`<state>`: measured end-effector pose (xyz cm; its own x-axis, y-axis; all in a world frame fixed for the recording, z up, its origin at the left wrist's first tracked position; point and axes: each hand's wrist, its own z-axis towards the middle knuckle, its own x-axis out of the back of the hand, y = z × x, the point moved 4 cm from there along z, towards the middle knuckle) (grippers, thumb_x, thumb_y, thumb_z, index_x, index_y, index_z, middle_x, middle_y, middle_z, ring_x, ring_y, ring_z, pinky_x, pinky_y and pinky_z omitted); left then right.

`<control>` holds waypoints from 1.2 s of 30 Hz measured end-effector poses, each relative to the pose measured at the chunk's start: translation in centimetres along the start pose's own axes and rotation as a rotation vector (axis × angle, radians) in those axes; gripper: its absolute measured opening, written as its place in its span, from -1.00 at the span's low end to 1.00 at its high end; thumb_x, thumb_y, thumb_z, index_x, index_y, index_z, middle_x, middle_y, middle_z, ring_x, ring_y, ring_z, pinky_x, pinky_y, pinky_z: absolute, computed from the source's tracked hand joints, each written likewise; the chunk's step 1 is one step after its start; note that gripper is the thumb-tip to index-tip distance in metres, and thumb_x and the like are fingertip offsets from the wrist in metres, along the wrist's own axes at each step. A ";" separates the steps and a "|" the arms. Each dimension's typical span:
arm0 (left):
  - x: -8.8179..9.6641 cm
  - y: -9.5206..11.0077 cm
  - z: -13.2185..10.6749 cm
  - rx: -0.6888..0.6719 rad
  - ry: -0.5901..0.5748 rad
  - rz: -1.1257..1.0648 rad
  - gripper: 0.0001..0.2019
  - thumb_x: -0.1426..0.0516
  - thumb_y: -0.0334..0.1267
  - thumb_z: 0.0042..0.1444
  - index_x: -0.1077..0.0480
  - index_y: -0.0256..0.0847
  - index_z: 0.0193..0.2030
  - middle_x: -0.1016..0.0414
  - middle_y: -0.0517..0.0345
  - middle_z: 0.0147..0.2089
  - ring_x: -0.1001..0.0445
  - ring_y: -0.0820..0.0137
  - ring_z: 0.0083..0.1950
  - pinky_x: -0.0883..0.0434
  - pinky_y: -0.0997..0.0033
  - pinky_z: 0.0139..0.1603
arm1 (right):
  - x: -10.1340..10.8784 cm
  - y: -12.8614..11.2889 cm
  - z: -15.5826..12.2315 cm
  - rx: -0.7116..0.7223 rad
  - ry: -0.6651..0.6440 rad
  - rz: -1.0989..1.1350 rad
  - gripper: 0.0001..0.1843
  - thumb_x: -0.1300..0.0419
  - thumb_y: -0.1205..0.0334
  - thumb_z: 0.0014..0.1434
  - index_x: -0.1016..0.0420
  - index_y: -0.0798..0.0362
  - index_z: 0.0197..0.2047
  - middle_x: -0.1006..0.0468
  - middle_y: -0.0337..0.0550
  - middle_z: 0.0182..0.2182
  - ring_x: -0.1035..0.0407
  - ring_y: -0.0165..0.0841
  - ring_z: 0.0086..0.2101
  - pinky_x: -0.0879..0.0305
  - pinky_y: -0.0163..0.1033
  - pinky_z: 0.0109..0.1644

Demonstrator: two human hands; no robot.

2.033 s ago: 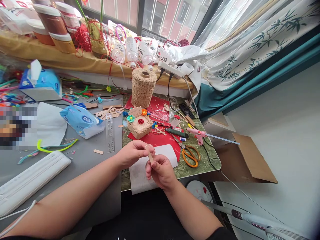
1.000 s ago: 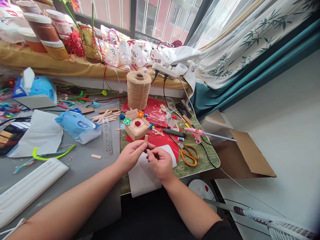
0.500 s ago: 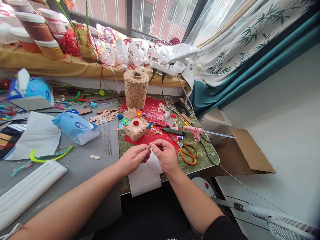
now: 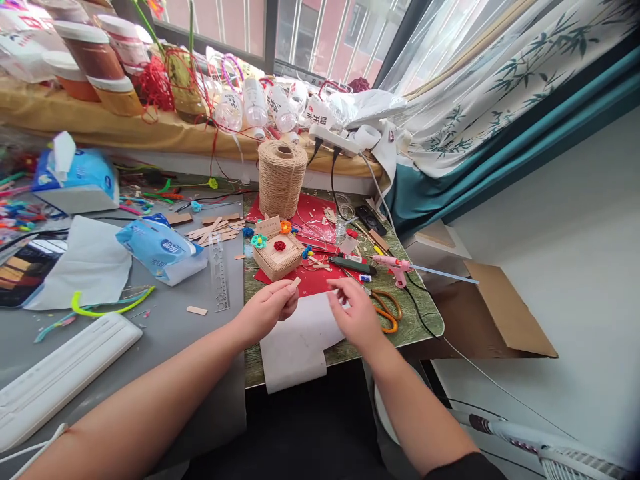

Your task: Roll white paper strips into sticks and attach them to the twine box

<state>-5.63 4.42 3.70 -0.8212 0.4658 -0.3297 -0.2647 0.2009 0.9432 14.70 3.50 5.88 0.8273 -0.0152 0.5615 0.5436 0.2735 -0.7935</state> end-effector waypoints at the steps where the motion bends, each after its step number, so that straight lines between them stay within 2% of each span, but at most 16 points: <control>1: 0.1 0.1 0.0 0.000 0.002 -0.025 -0.63 0.01 -0.10 0.39 -0.09 -0.16 -0.45 -0.06 0.33 -0.55 0.01 0.50 -0.51 -0.01 0.42 -0.48 | 1.8 1.2 -0.2 0.038 0.011 -0.182 -0.74 -0.16 0.19 0.32 -0.54 0.03 0.03 -0.55 0.03 -0.05 -0.42 -0.13 -0.03 -0.32 0.02 0.15; 3: 0.2 0.3 0.0 -0.008 0.014 -0.048 -0.65 0.02 -0.13 0.39 -0.10 -0.17 -0.44 -0.07 0.32 -0.55 0.00 0.50 -0.51 -0.01 0.42 -0.48 | 5.3 4.2 -1.0 0.004 0.039 -0.463 -0.74 -0.14 0.25 0.29 -0.52 0.07 0.00 -0.52 0.08 -0.05 -0.38 -0.06 0.03 -0.27 0.09 0.21; 5: 0.2 0.5 0.0 -0.029 0.022 -0.056 -0.65 0.01 -0.14 0.39 -0.11 -0.18 -0.44 -0.08 0.32 -0.54 -0.01 0.51 -0.50 -0.01 0.42 -0.47 | 8.0 7.3 -2.2 -0.104 -0.003 -0.651 -0.68 -0.16 0.28 0.23 -0.48 0.09 0.05 -0.50 0.12 -0.02 -0.39 -0.04 0.03 -0.29 0.08 0.19; 7: 0.1 0.5 -0.1 -0.050 0.021 -0.055 -0.65 0.02 -0.13 0.40 -0.11 -0.18 -0.43 -0.08 0.32 -0.53 -0.02 0.51 -0.50 -0.01 0.42 -0.46 | 9.4 9.8 -3.4 -0.185 -0.085 -0.753 -0.59 -0.18 0.29 0.19 -0.44 0.12 0.12 -0.48 0.15 0.02 -0.40 -0.04 0.04 -0.30 0.05 0.19; 9: 0.0 0.5 -0.2 -0.067 0.013 -0.043 -0.64 0.02 -0.12 0.41 -0.11 -0.18 -0.43 -0.08 0.32 -0.53 -0.02 0.51 -0.50 -0.01 0.41 -0.46 | 9.8 11.3 -4.4 -0.206 -0.180 -0.775 -0.53 -0.21 0.27 0.17 -0.41 0.13 0.16 -0.48 0.13 0.03 -0.40 -0.06 0.04 -0.30 0.01 0.20; 13: -0.2 0.5 -0.3 -0.091 -0.002 -0.016 -0.64 0.03 -0.12 0.42 -0.11 -0.18 -0.43 -0.08 0.32 -0.54 -0.02 0.51 -0.50 -0.02 0.40 -0.45 | 9.7 12.5 -4.5 -0.221 -0.222 -0.800 -0.46 -0.17 0.35 0.17 -0.36 0.14 0.24 -0.46 0.13 0.07 -0.38 -0.09 0.07 -0.26 -0.03 0.23; 18: -0.2 0.5 -0.5 -0.110 -0.005 -0.001 -0.64 0.03 -0.10 0.43 -0.13 -0.18 -0.42 -0.10 0.31 -0.54 -0.04 0.50 -0.50 -0.04 0.40 -0.45 | 10.3 13.2 -3.5 -0.247 -0.281 -0.768 -0.49 -0.16 0.45 0.06 -0.45 0.17 0.13 -0.47 0.11 -0.01 -0.41 -0.13 0.01 -0.27 -0.09 0.18; 20: -0.1 0.5 -0.5 -0.114 -0.002 0.010 -0.64 0.03 -0.10 0.43 -0.13 -0.18 -0.42 -0.10 0.31 -0.54 -0.05 0.50 -0.50 -0.04 0.40 -0.45 | 10.8 12.9 -3.5 -0.256 -0.237 -0.731 -0.55 -0.17 0.44 0.01 -0.47 0.15 0.02 -0.47 0.08 -0.05 -0.41 -0.15 -0.04 -0.30 -0.10 0.11; 23: -0.1 0.6 -0.5 -0.134 0.011 0.033 -0.63 0.04 -0.10 0.44 -0.13 -0.18 -0.42 -0.12 0.30 -0.53 -0.06 0.50 -0.50 -0.05 0.40 -0.45 | 10.9 11.6 -4.0 -0.331 -0.131 -0.594 -0.76 -0.21 0.35 0.01 -0.44 0.07 -0.18 -0.48 -0.05 -0.21 -0.39 -0.20 -0.21 -0.34 -0.12 -0.08; 25: 0.0 0.6 -0.6 -0.147 0.025 0.053 -0.63 0.04 -0.10 0.44 -0.12 -0.18 -0.42 -0.12 0.30 -0.53 -0.06 0.50 -0.49 -0.07 0.40 -0.45 | 9.8 9.9 -4.5 -0.407 -0.083 -0.357 -0.80 -0.26 0.21 0.09 -0.38 0.03 -0.21 -0.46 -0.15 -0.32 -0.36 -0.25 -0.31 -0.33 -0.14 -0.18; 26: 0.0 0.6 -0.6 -0.150 0.033 0.064 -0.62 0.04 -0.09 0.44 -0.12 -0.18 -0.43 -0.12 0.30 -0.53 -0.07 0.50 -0.49 -0.07 0.39 -0.45 | 8.8 8.8 -4.8 -0.440 -0.083 -0.178 -0.74 -0.29 0.12 0.12 -0.37 0.03 -0.18 -0.45 -0.18 -0.34 -0.36 -0.27 -0.33 -0.33 -0.15 -0.19; 28: 0.0 0.6 -0.7 -0.149 0.041 0.093 -0.61 0.04 -0.09 0.44 -0.11 -0.17 -0.43 -0.12 0.30 -0.53 -0.07 0.49 -0.48 -0.07 0.39 -0.45 | 5.9 6.5 -5.4 -0.511 -0.109 0.235 -0.62 -0.31 0.00 0.16 -0.34 0.01 -0.08 -0.42 -0.23 -0.35 -0.34 -0.32 -0.37 -0.33 -0.18 -0.23; 30: -0.1 0.6 -0.8 -0.146 0.039 0.124 -0.61 0.05 -0.09 0.45 -0.12 -0.18 -0.43 -0.12 0.29 -0.52 -0.08 0.49 -0.48 -0.07 0.39 -0.45 | 2.6 4.3 -5.8 -0.568 -0.136 0.537 -0.54 -0.35 -0.06 0.15 -0.32 -0.02 -0.02 -0.36 -0.29 -0.36 -0.31 -0.39 -0.42 -0.31 -0.21 -0.28; 32: -0.1 0.6 -0.9 -0.154 0.035 0.144 -0.61 0.05 -0.09 0.45 -0.13 -0.18 -0.43 -0.12 0.29 -0.51 -0.08 0.49 -0.47 -0.07 0.39 -0.45 | -0.2 2.5 -5.9 -0.531 -0.135 0.712 -0.53 -0.38 -0.08 0.14 -0.30 -0.06 -0.05 -0.33 -0.32 -0.36 -0.25 -0.44 -0.45 -0.24 -0.26 -0.32; 36: -0.3 1.0 -1.2 -0.193 0.025 0.170 -0.61 0.06 -0.09 0.45 -0.13 -0.17 -0.42 -0.13 0.29 -0.51 -0.08 0.49 -0.48 -0.10 0.39 -0.44 | -4.7 0.5 -6.2 -0.444 -0.333 0.899 -0.45 -0.44 -0.15 0.07 -0.22 -0.06 -0.17 -0.20 -0.40 -0.43 -0.06 -0.50 -0.52 -0.03 -0.32 -0.43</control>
<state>-6.23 3.41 4.77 -0.8738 0.4565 -0.1672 -0.2117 -0.0476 0.9762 11.93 -2.27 1.41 0.9072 0.3019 -0.2929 -0.1912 -0.3243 -0.9264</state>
